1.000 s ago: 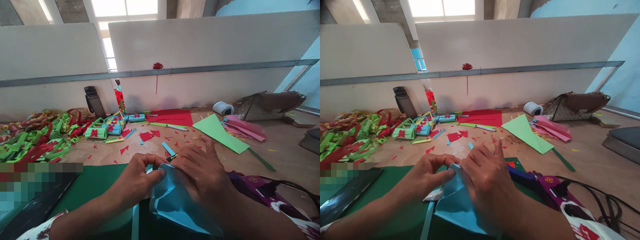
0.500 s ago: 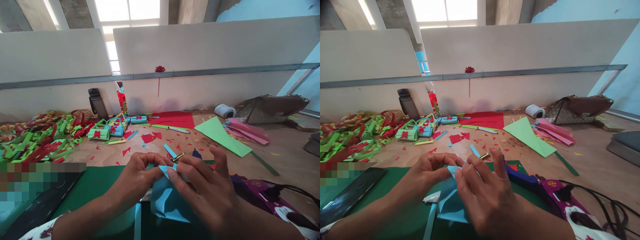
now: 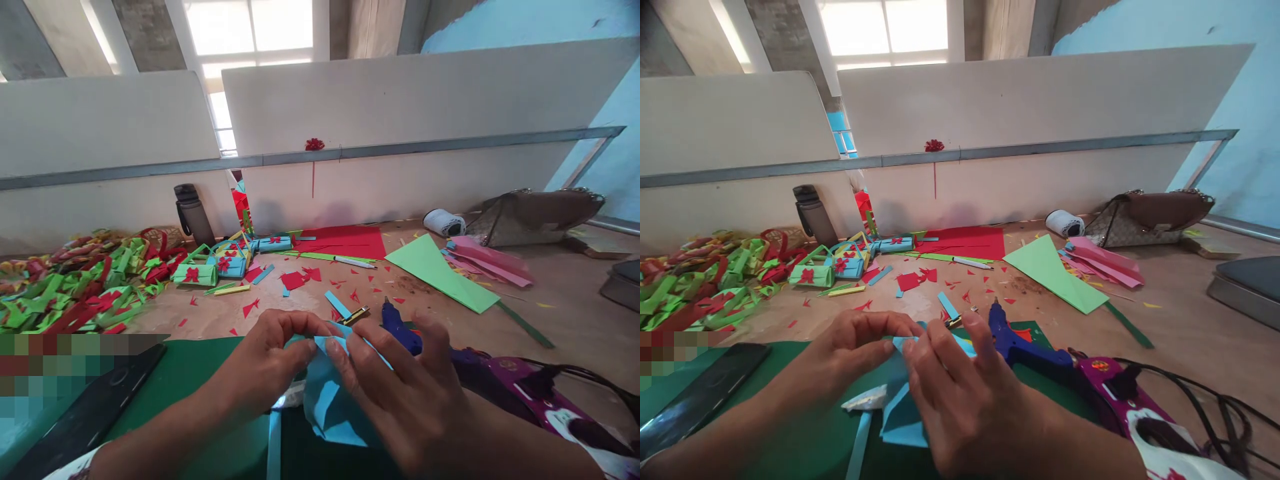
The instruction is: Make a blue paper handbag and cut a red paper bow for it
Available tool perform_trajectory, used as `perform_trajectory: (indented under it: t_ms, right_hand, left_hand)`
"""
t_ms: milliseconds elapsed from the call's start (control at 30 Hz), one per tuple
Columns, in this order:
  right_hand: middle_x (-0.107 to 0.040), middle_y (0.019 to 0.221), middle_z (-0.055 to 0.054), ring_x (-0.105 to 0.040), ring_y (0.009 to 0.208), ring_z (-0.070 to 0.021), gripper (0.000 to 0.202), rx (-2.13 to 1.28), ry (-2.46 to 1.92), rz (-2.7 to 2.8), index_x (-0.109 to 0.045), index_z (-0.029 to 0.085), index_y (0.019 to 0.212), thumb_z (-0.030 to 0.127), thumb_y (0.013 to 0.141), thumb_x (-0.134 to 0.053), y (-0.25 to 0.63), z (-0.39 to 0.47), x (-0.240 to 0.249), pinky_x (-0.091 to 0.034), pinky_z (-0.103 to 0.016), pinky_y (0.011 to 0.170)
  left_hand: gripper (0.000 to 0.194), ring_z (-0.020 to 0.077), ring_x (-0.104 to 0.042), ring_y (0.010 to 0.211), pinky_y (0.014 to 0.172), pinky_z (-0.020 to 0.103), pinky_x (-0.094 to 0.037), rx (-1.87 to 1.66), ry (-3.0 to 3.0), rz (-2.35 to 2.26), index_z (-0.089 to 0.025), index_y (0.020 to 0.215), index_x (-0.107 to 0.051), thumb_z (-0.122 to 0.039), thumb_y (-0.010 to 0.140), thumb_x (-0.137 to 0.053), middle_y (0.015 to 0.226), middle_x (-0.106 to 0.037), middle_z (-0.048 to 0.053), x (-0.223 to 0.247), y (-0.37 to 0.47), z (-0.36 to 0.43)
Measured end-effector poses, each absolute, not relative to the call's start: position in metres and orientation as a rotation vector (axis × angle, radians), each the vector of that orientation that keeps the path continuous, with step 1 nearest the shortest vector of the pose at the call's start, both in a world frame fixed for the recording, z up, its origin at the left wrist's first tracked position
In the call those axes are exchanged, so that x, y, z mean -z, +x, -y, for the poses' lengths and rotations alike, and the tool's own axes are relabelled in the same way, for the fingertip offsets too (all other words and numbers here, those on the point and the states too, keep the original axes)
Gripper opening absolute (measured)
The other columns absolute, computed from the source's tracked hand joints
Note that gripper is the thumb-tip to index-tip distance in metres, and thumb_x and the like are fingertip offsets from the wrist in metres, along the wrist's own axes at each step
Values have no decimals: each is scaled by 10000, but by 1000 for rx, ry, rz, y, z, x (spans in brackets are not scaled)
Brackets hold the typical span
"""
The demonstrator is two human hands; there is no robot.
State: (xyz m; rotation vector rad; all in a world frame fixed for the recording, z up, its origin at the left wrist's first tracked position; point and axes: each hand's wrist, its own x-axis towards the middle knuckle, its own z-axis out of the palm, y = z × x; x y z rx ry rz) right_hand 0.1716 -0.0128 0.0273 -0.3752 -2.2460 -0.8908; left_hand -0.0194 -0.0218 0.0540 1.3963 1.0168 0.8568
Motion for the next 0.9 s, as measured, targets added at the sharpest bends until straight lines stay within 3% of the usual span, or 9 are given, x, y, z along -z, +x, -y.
perform_trajectory:
  t_ms: [133, 267, 500, 700, 900]
  right_hand:
    - [-662, 866, -120, -575, 934, -294, 283, 929, -369, 2233, -680, 107, 885, 82, 779, -420, 171, 12, -25, -291, -523, 885]
    - [-667, 745, -96, -597, 848, -252, 284, 730, -508, 2201, -649, 97, 964, 68, 829, -401, 170, 7, -27, -266, -568, 906]
    - [-632, 662, -25, -576, 711, -189, 178, 210, -756, 2177, -629, 167, 714, 81, 739, -475, 171, 1, -35, -225, -560, 947]
    - [-641, 693, -21, -586, 759, -200, 169, 117, -756, 2166, -625, 184, 730, 87, 733, -486, 174, 4, -37, -177, -552, 964]
    - [-692, 760, 2, -597, 884, -204, 171, 45, -688, 2199, -632, 207, 856, 102, 766, -532, 181, 5, -43, -131, -511, 993]
  left_hand:
    - [179, 208, -602, 906, 788, 283, -451, -842, 1439, -1071, -164, 853, -670, -306, 777, -591, 961, -683, 49, -54, -19, 20]
    - [165, 202, -590, 868, 793, 294, -441, -887, 1541, -1140, -151, 731, -634, -290, 790, -568, 892, -672, 58, -53, -18, 19]
    - [147, 193, -564, 957, 876, 296, -398, -985, 1740, -1135, -172, 662, -546, -210, 804, -552, 936, -651, 40, -57, -14, 27]
    - [129, 197, -543, 1020, 917, 319, -385, -1013, 1788, -1051, -180, 699, -503, -165, 827, -519, 969, -643, 49, -57, -15, 26]
    - [162, 198, -566, 962, 871, 327, -412, -1002, 1755, -899, -173, 718, -493, -239, 865, -505, 941, -635, 54, -55, -19, 25]
